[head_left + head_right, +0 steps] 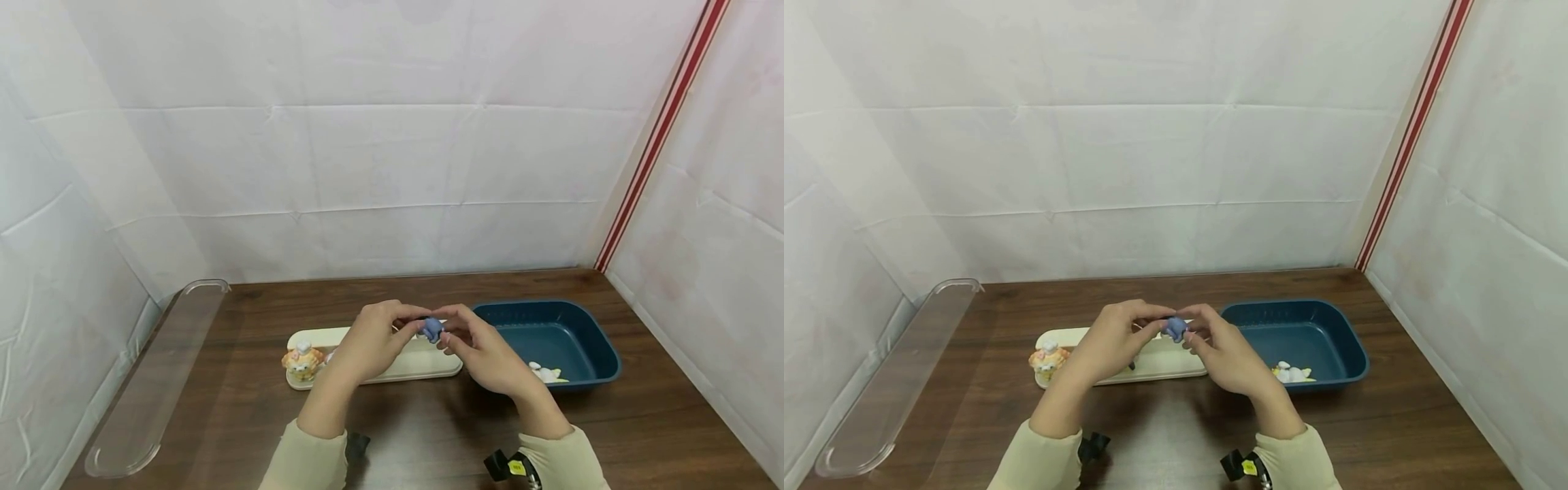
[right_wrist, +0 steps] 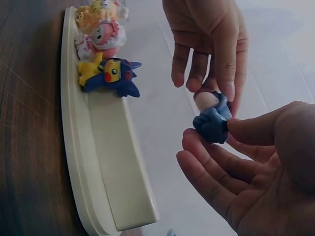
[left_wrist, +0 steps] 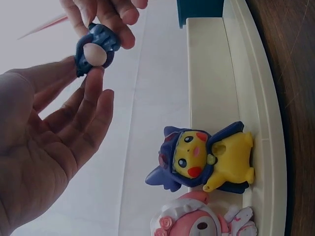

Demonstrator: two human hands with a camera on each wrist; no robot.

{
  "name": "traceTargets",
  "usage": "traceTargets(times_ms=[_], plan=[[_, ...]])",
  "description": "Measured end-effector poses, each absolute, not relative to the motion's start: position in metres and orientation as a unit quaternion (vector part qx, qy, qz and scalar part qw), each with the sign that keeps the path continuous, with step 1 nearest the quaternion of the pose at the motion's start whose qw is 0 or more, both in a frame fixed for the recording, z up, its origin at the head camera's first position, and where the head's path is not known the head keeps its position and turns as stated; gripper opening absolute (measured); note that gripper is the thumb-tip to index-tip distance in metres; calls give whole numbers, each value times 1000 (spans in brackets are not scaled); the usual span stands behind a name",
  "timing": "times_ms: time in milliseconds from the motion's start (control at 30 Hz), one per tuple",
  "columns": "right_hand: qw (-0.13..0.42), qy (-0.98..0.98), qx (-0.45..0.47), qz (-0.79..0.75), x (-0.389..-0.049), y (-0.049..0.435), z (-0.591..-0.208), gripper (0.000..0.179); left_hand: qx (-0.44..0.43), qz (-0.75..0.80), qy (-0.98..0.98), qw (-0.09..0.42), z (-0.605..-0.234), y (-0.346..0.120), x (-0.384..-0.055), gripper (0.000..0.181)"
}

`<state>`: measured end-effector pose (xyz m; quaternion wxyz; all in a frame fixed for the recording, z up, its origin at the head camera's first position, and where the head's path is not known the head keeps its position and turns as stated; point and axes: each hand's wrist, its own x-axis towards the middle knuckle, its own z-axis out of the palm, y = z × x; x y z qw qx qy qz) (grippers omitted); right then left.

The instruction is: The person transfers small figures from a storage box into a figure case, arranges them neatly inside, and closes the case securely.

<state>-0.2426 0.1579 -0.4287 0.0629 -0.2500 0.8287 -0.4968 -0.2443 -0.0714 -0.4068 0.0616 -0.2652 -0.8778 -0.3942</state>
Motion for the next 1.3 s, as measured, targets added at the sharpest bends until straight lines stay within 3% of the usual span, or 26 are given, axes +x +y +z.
traceTargets(times_ms=[333, 633, 1300], plan=[[78, 814, -256, -516, -243, 150, -432, 35, -269, -380, -884, 35, -404, -76, -243, 30], [62, 813, -240, -526, -242, 140, -438, 35, -269, -355, -892, 75, -403, -80, -242, 28], [24, 868, -224, -442, -238, 130, -442, 48, -271, -287, -915, 85, -403, -82, -243, 21]])
